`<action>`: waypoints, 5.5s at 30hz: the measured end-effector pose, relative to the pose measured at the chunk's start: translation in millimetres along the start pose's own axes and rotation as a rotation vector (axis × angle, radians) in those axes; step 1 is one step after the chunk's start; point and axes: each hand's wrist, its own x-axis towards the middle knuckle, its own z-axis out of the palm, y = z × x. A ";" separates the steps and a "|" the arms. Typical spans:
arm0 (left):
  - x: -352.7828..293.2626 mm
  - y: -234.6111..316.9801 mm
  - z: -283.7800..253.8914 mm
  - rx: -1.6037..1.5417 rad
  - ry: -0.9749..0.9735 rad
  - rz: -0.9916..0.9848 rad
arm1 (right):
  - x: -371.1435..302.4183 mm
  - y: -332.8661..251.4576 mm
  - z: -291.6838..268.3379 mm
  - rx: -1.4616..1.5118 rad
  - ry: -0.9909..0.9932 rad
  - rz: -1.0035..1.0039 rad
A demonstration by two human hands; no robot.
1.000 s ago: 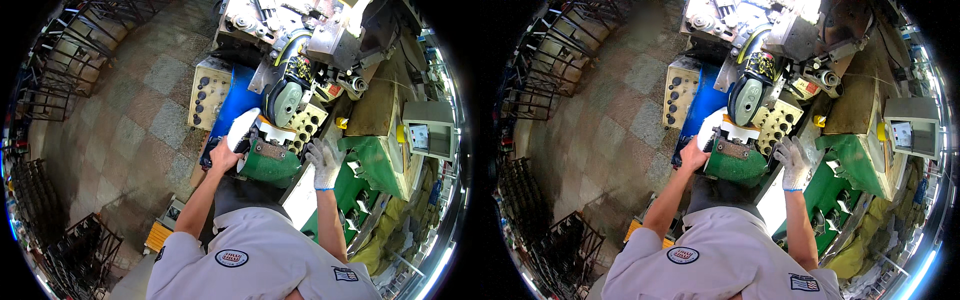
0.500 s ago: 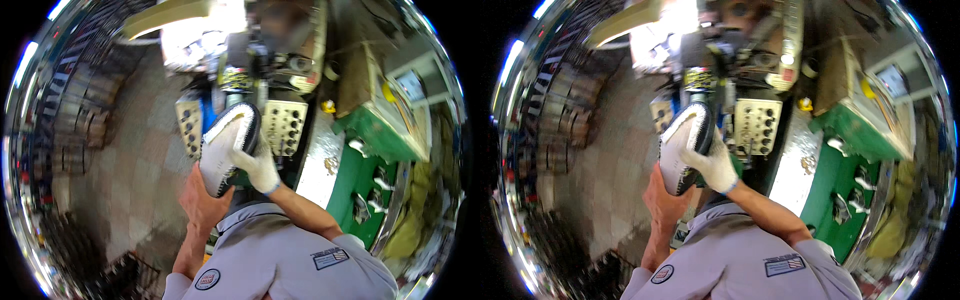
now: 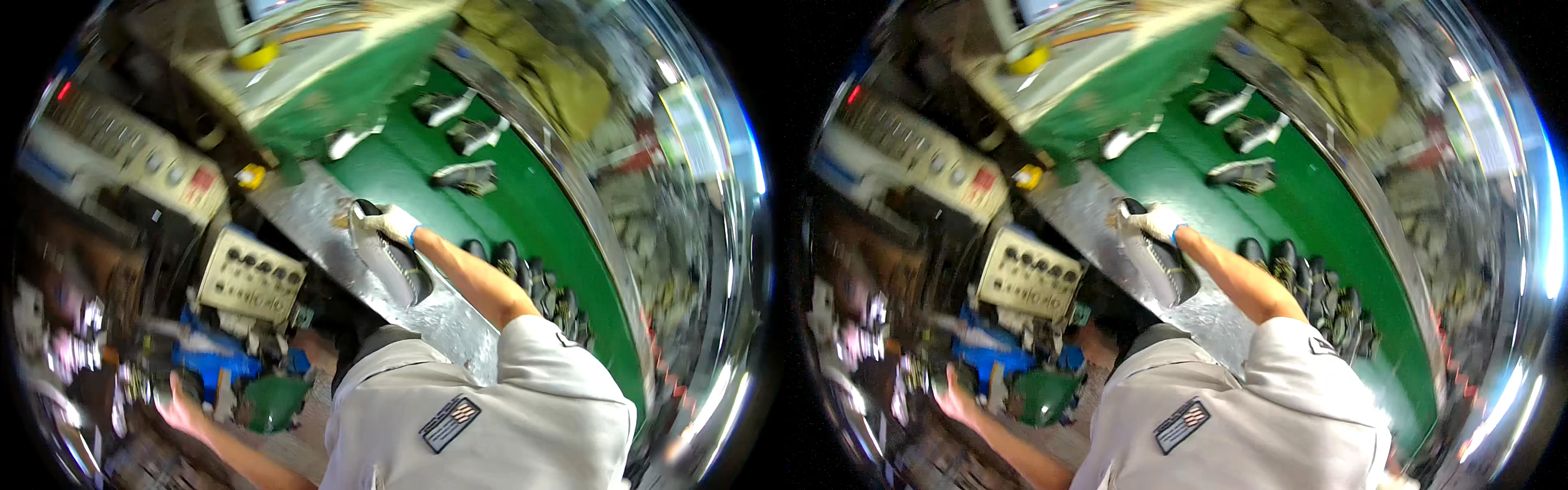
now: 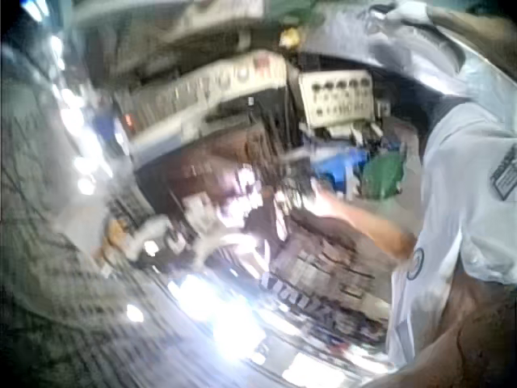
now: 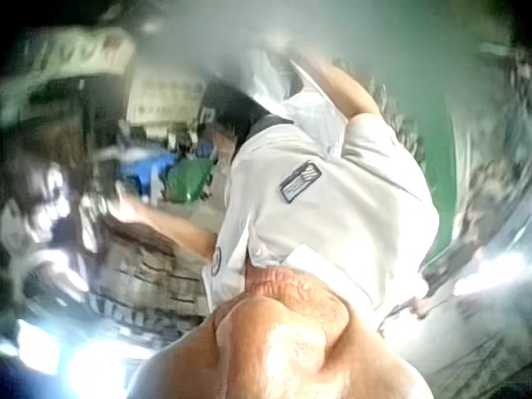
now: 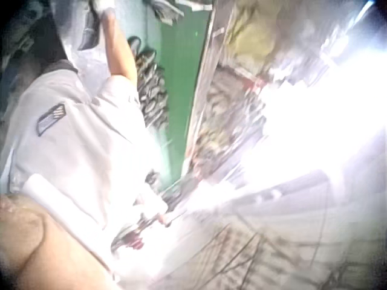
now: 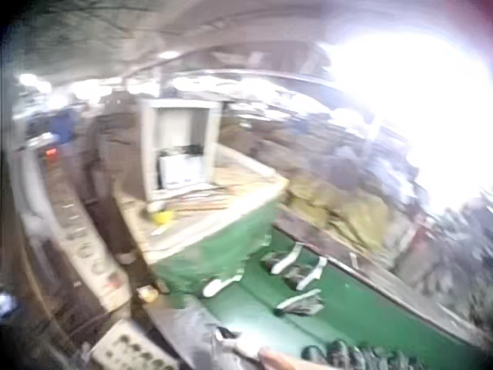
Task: The person places a shoe upper onto a machine, uses a hand-controlled lever to press and secure parts of the shoe, and then moves the completed assembly onto a conveyor belt.
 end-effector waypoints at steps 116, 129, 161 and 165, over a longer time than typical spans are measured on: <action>65.3 -89.5 14.6 -0.833 -0.367 -0.173 | -78.6 -247.7 484.0 0.439 -0.335 -0.479; 60.8 -95.1 7.8 -0.753 -0.260 -0.089 | -71.6 -240.7 466.4 0.351 -0.290 -0.498; -128.6 -26.9 -151.8 -1.587 -0.809 -0.667 | -201.2 -212.8 344.8 0.751 -0.967 -0.503; -147.0 -46.4 -79.9 -1.031 -0.669 -0.317 | -189.4 -193.1 328.3 1.059 -0.880 -0.183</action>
